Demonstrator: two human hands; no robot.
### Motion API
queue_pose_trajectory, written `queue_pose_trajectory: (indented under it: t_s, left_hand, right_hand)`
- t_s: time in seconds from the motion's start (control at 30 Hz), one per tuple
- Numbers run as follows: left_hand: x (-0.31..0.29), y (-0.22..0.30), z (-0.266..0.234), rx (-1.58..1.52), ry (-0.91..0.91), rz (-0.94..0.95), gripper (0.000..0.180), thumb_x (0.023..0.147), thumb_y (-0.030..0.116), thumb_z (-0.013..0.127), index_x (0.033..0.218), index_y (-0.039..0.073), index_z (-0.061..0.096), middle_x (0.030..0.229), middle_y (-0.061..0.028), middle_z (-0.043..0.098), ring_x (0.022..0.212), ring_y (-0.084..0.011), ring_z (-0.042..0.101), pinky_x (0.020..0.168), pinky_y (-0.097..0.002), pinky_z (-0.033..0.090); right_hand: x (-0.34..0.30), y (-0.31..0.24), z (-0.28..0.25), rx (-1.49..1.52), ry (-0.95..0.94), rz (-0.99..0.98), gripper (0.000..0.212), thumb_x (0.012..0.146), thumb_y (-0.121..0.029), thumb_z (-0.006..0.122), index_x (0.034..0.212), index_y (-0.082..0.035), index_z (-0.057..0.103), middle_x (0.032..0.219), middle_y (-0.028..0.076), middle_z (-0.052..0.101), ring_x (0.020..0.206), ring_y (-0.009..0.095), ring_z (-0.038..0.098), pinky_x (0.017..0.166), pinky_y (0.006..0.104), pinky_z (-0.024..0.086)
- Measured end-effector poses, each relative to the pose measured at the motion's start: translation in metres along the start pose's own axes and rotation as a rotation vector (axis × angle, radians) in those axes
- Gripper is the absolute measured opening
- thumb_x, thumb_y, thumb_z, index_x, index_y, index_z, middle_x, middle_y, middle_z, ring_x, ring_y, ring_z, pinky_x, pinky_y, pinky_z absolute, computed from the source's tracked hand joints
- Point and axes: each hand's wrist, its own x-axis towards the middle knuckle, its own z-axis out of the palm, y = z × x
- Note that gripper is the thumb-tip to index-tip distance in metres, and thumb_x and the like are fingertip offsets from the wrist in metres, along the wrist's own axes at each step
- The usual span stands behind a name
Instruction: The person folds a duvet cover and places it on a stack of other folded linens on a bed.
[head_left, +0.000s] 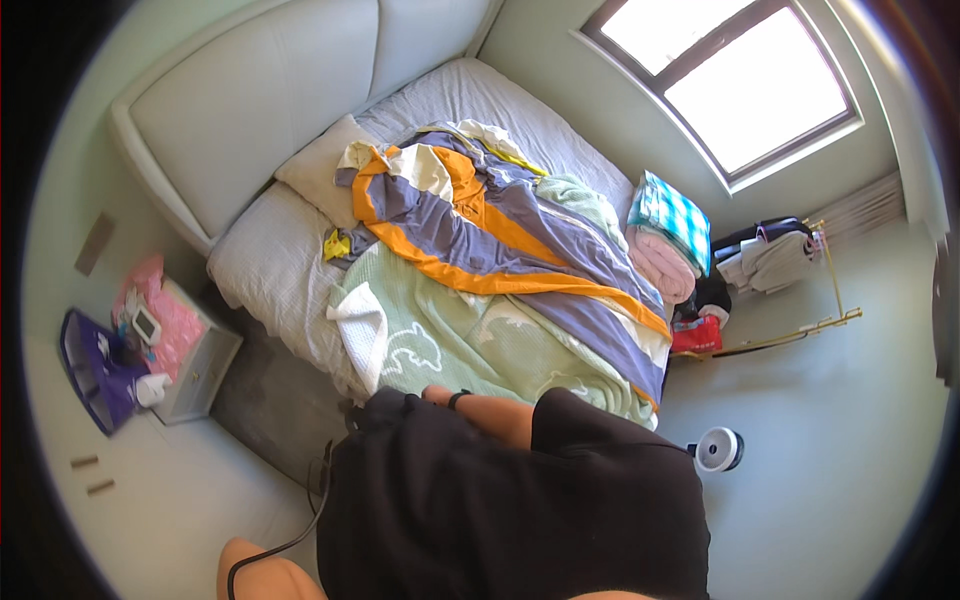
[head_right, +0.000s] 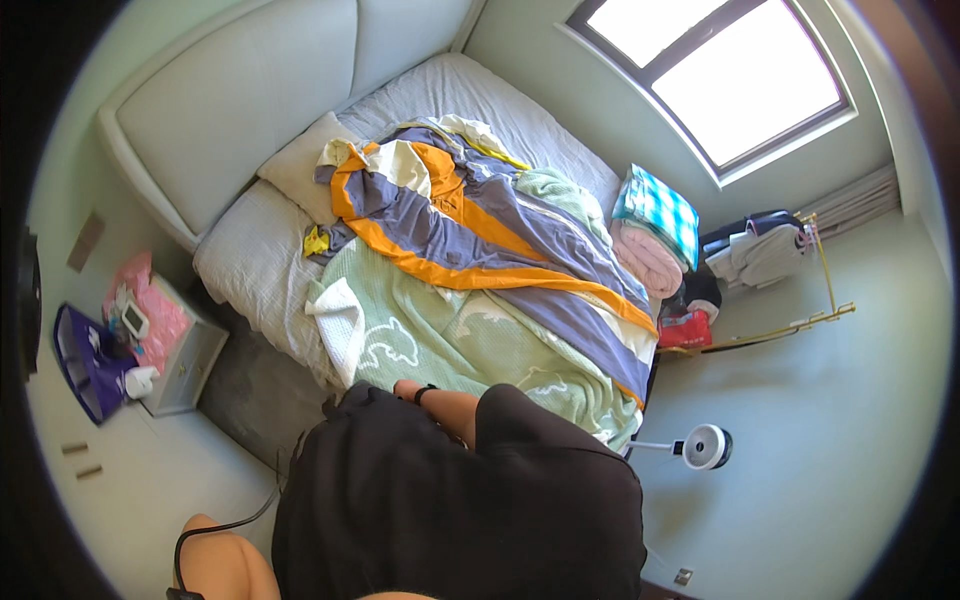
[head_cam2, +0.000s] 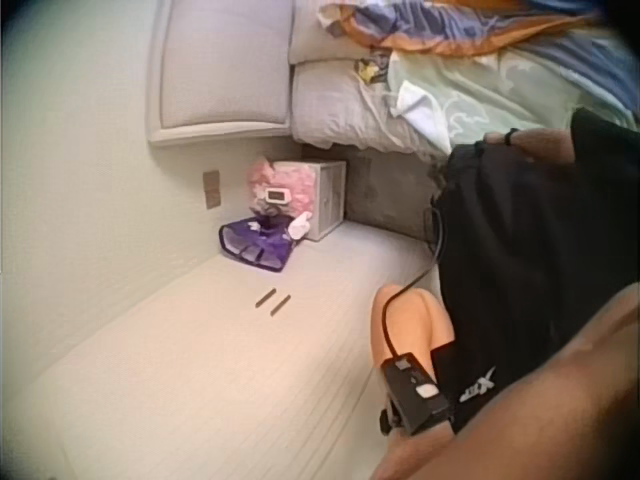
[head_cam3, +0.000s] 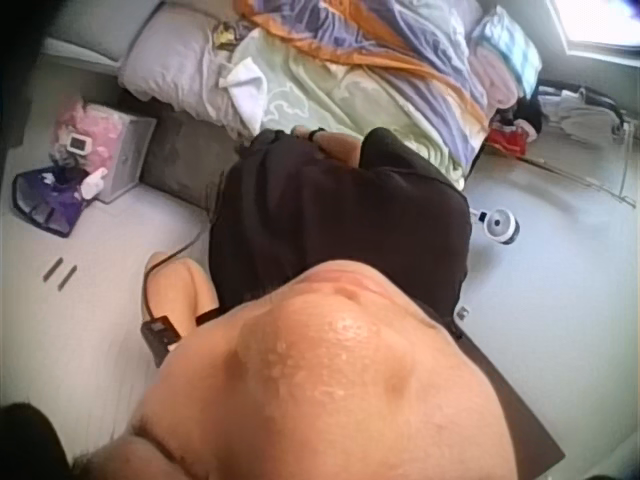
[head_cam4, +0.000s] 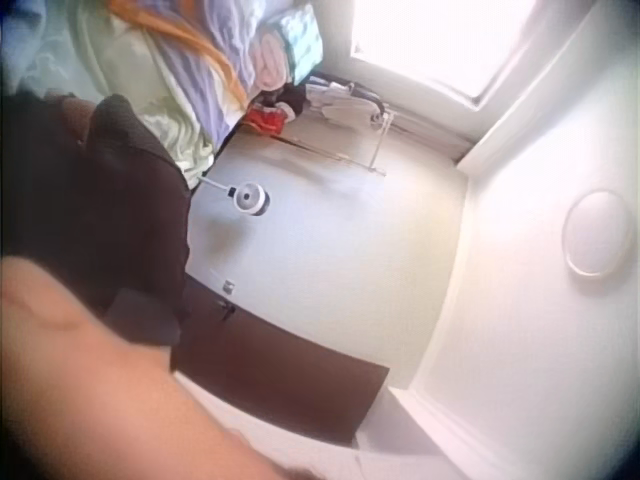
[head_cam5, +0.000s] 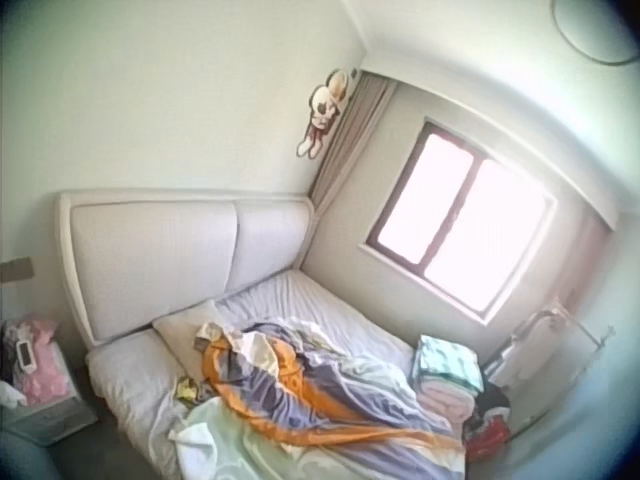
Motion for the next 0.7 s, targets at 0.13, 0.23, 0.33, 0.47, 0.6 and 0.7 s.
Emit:
queue_pose_trajectory:
  t_s: [0.13, 0.23, 0.33, 0.47, 0.6, 0.7]
  left_hand:
    - [0.079, -0.027, 0.018, 0.021, 0.107, 0.109, 0.020, 0.078, 0.005, 0.051, 0.097, 0.001, 0.053, 0.092, -0.0099, 0.053, 0.080, -0.0190, 0.051, 0.070, -0.0298, 0.042]
    - [0.142, -0.044, 0.038, 0.000, 0.185, 0.218, 0.020, 0.077, 0.004, 0.051, 0.097, 0.002, 0.053, 0.092, -0.0097, 0.053, 0.080, -0.0188, 0.050, 0.070, -0.0296, 0.042]
    - [0.203, -0.059, 0.067, -0.055, 0.244, 0.335, 0.021, 0.077, 0.004, 0.052, 0.098, 0.002, 0.052, 0.092, -0.0095, 0.053, 0.080, -0.0185, 0.050, 0.070, -0.0294, 0.042]
    - [0.292, -0.080, 0.119, -0.240, 0.299, 0.518, 0.021, 0.077, 0.004, 0.052, 0.098, 0.002, 0.052, 0.092, -0.0092, 0.053, 0.080, -0.0182, 0.050, 0.069, -0.0292, 0.042]
    - [0.376, -0.087, 0.174, -0.481, 0.375, 0.676, 0.022, 0.076, 0.004, 0.052, 0.098, 0.002, 0.052, 0.092, -0.0089, 0.053, 0.080, -0.0179, 0.050, 0.069, -0.0290, 0.042]
    - [0.441, -0.086, 0.204, -0.672, 0.456, 0.764, 0.023, 0.076, 0.004, 0.052, 0.099, 0.002, 0.052, 0.092, -0.0087, 0.053, 0.080, -0.0177, 0.050, 0.069, -0.0288, 0.042]
  right_hand:
    - [0.033, -0.050, -0.047, -0.159, -0.005, -0.035, 0.030, 0.068, -0.029, 0.056, 0.084, -0.006, 0.064, 0.086, 0.016, 0.062, 0.079, 0.031, 0.059, 0.068, 0.0395, 0.046]
    - [0.058, -0.087, -0.072, 0.020, 0.156, -0.007, 0.030, 0.066, -0.031, 0.058, 0.083, -0.008, 0.064, 0.082, 0.014, 0.063, 0.078, 0.030, 0.059, 0.068, 0.0382, 0.046]
    - [0.072, -0.118, -0.084, 0.103, 0.151, -0.002, 0.031, 0.066, -0.031, 0.055, 0.084, -0.007, 0.064, 0.086, 0.015, 0.062, 0.080, 0.031, 0.059, 0.070, 0.0383, 0.046]
    - [0.107, -0.137, -0.083, 0.126, 0.174, 0.094, 0.031, 0.065, -0.031, 0.056, 0.082, -0.007, 0.063, 0.082, 0.015, 0.062, 0.076, 0.030, 0.059, 0.068, 0.0381, 0.046]
    - [0.109, -0.162, -0.071, 0.348, 0.264, 0.334, 0.032, 0.066, -0.031, 0.054, 0.082, -0.005, 0.063, 0.081, 0.016, 0.062, 0.075, 0.032, 0.059, 0.067, 0.0382, 0.046]
    - [0.103, -0.210, -0.058, 0.483, 0.354, 0.351, 0.033, 0.067, -0.031, 0.052, 0.079, -0.003, 0.063, 0.079, 0.017, 0.062, 0.074, 0.031, 0.059, 0.067, 0.0386, 0.045]
